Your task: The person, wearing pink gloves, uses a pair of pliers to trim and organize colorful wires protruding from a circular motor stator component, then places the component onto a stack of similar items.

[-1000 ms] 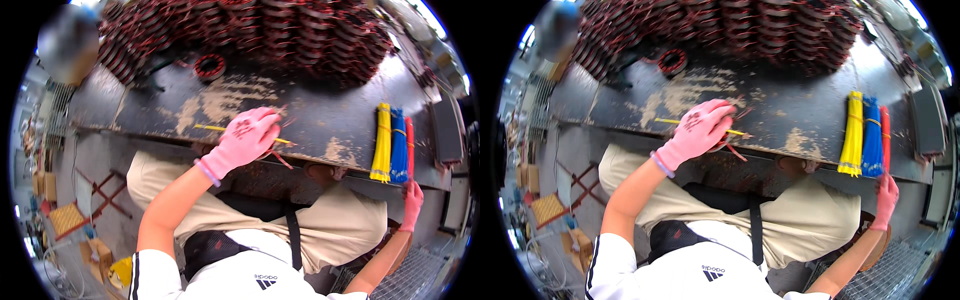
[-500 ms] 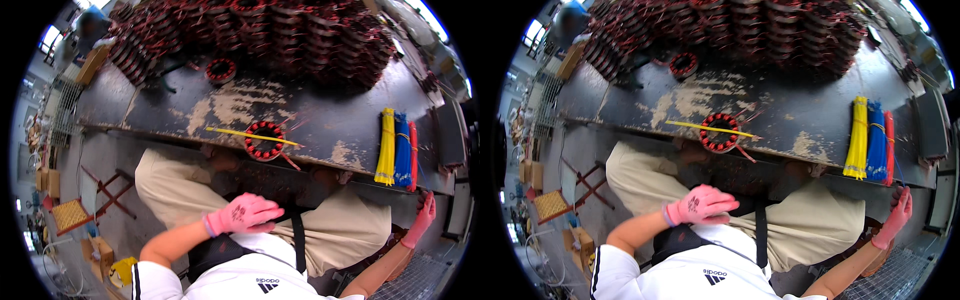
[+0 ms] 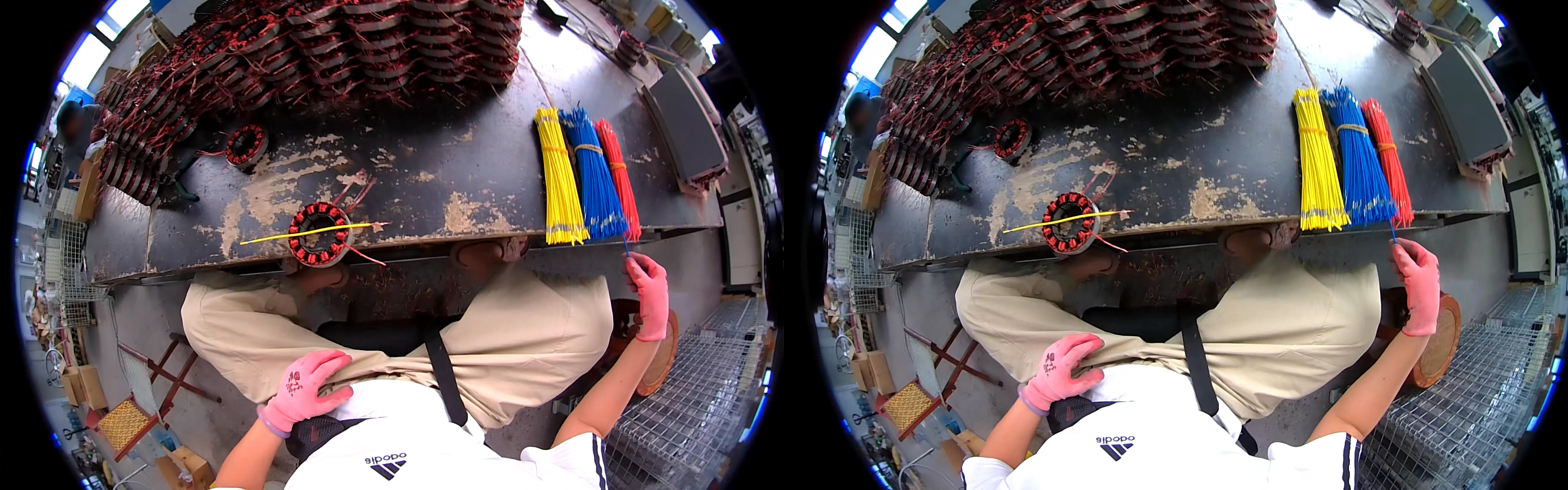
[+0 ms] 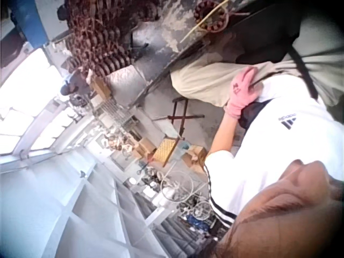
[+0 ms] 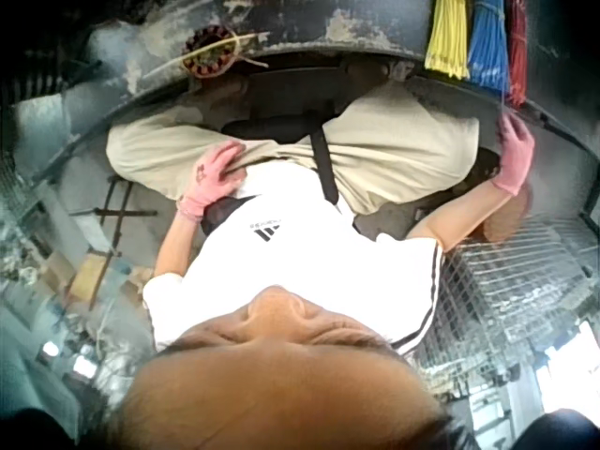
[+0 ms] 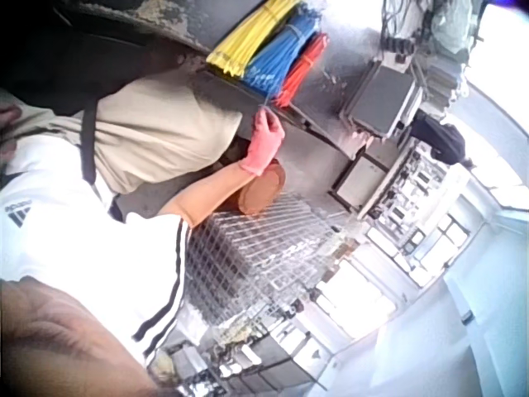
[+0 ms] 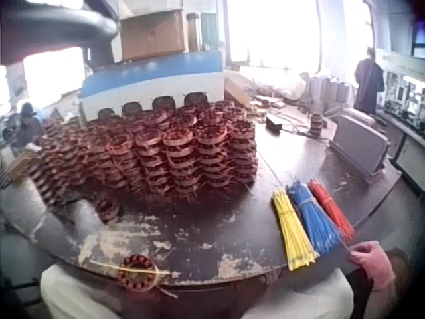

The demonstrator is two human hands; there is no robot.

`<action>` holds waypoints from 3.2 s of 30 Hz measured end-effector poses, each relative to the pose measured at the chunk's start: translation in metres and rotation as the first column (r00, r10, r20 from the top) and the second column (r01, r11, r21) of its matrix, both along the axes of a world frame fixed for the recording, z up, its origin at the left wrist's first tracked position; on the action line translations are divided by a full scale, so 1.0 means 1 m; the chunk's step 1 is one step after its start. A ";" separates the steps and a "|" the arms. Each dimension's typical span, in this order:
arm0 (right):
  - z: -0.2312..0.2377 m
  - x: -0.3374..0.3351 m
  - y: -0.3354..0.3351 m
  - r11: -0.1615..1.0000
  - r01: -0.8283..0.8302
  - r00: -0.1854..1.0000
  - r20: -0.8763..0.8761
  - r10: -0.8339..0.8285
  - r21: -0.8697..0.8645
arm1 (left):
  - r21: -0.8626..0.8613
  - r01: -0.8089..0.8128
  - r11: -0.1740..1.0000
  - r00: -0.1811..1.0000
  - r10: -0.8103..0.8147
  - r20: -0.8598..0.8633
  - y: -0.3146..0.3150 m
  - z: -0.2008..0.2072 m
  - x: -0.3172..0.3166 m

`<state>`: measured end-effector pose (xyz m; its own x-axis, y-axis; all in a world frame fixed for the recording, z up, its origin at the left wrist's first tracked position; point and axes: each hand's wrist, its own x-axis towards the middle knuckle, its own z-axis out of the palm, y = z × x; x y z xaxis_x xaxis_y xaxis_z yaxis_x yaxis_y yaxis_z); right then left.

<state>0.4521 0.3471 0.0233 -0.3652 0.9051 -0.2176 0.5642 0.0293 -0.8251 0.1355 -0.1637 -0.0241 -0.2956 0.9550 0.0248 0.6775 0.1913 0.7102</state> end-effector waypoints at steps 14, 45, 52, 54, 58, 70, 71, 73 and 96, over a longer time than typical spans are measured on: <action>-0.001 0.014 0.001 0.970 0.082 0.990 0.098 -0.106 0.228 | 0.217 -0.116 0.969 0.982 0.144 -0.119 0.068 0.014 -0.057; 0.060 -0.268 -0.229 0.190 -0.684 0.556 0.334 0.761 0.705 | 0.223 0.019 0.975 0.787 0.123 -0.604 0.115 0.089 -0.086; 0.043 -0.268 -0.228 0.245 -0.659 0.575 0.266 0.774 0.711 | 0.184 0.019 0.983 0.794 0.097 -0.600 0.117 0.078 -0.085; 0.037 -0.267 -0.228 0.249 -0.647 0.580 0.253 0.774 0.721 | 0.172 0.014 0.985 0.804 0.090 -0.587 0.117 0.075 -0.084; 0.035 -0.272 -0.216 0.385 -0.657 0.592 0.127 0.796 0.648 | 0.293 0.013 0.956 0.867 0.135 -0.480 0.111 0.075 -0.101; -0.025 -0.332 -0.178 0.695 -0.715 0.694 -0.194 0.694 -0.073 | 0.423 -0.337 0.841 0.917 0.395 -0.054 0.158 0.047 -0.106; -0.025 -0.333 -0.177 0.696 -0.710 0.701 -0.217 0.680 -0.112 | 0.439 -0.323 0.839 0.893 0.423 -0.151 0.160 0.038 -0.107; -0.017 -0.335 -0.179 0.686 -0.701 0.712 -0.260 0.653 -0.196 | 0.446 -0.320 0.836 0.855 0.458 -0.243 0.162 0.025 -0.108; -0.014 -0.302 -0.198 0.492 -0.466 0.732 0.007 0.682 0.735 | 0.297 -0.093 0.950 0.962 0.163 -0.218 0.166 0.032 -0.129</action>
<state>0.1503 0.1495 0.0096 -0.7972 0.3141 0.5156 -0.0117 0.8459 -0.5333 0.0069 0.0025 0.0078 -0.3671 0.8530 0.3710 0.8158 0.1035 0.5690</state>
